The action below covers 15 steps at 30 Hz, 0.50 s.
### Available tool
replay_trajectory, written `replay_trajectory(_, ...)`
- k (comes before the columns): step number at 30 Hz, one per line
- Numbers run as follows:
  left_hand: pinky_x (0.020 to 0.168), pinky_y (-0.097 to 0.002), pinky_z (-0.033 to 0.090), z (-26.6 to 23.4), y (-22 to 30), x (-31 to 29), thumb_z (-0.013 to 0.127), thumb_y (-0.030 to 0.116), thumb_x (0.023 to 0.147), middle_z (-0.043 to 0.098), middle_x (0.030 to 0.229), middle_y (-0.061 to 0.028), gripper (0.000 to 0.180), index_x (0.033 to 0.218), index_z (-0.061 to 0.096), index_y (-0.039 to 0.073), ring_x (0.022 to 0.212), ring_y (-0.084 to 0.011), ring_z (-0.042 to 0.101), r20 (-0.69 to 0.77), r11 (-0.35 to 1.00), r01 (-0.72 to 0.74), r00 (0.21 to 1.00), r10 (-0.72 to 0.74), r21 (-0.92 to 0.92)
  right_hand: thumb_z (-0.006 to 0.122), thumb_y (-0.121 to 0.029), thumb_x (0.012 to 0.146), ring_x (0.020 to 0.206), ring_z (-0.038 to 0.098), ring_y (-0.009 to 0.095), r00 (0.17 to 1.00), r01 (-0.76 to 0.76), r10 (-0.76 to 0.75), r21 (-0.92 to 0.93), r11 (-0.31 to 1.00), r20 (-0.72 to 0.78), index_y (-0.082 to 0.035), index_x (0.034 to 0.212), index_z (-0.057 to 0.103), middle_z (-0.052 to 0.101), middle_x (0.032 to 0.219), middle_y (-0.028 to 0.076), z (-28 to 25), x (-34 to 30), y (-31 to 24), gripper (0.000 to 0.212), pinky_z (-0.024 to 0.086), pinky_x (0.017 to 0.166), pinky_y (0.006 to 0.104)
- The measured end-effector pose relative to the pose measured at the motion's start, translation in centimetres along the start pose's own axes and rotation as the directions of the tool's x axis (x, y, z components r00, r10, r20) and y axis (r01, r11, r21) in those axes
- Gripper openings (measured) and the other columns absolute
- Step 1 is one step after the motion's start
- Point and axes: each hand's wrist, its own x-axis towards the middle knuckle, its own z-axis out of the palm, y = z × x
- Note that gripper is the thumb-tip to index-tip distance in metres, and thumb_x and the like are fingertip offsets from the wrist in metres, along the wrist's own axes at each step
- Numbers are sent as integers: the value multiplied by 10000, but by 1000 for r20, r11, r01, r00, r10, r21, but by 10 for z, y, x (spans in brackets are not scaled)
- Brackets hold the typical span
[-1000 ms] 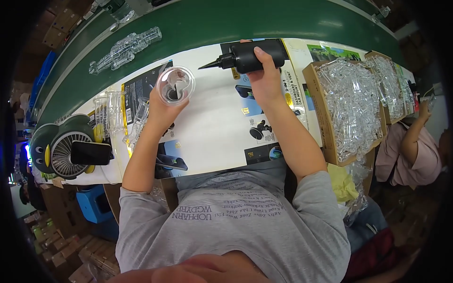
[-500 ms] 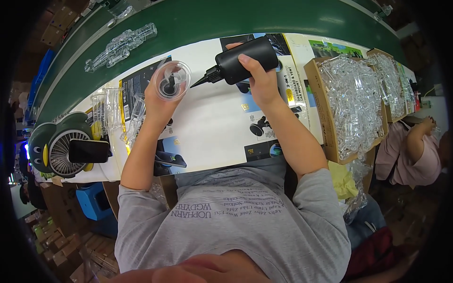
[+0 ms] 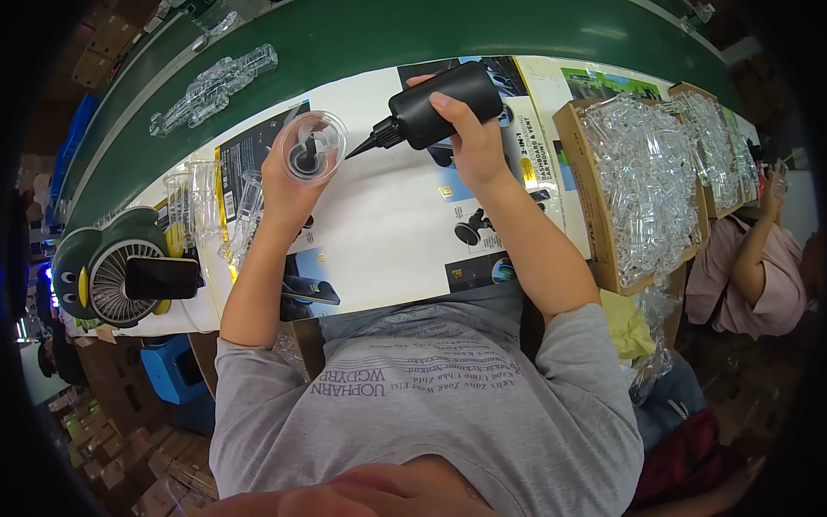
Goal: Assembling small plastic components by applying liquid from a squeeze bottle and joining parts together.
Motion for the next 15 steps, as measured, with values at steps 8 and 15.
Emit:
replay_trajectory(8,810,-344,430,-1,0,0,663,77,649,589,979,-99,389,1017,543,39,911,-282,559,8,1000,-5,1000,5,2,536,-203,753,884,559,167,1000,-7,7,-7,1000,19,-4,1033,487,565,1040,118,-4,2,2,348,458,761,272)
replay_trajectory(15,815,-342,427,0,-1,0,666,65,638,589,984,-94,394,1012,544,45,918,-279,555,9,999,-32,999,32,-3,537,-215,761,852,561,150,999,-32,32,-35,999,8,-1,1029,506,575,1005,110,-5,3,3,345,458,740,262)
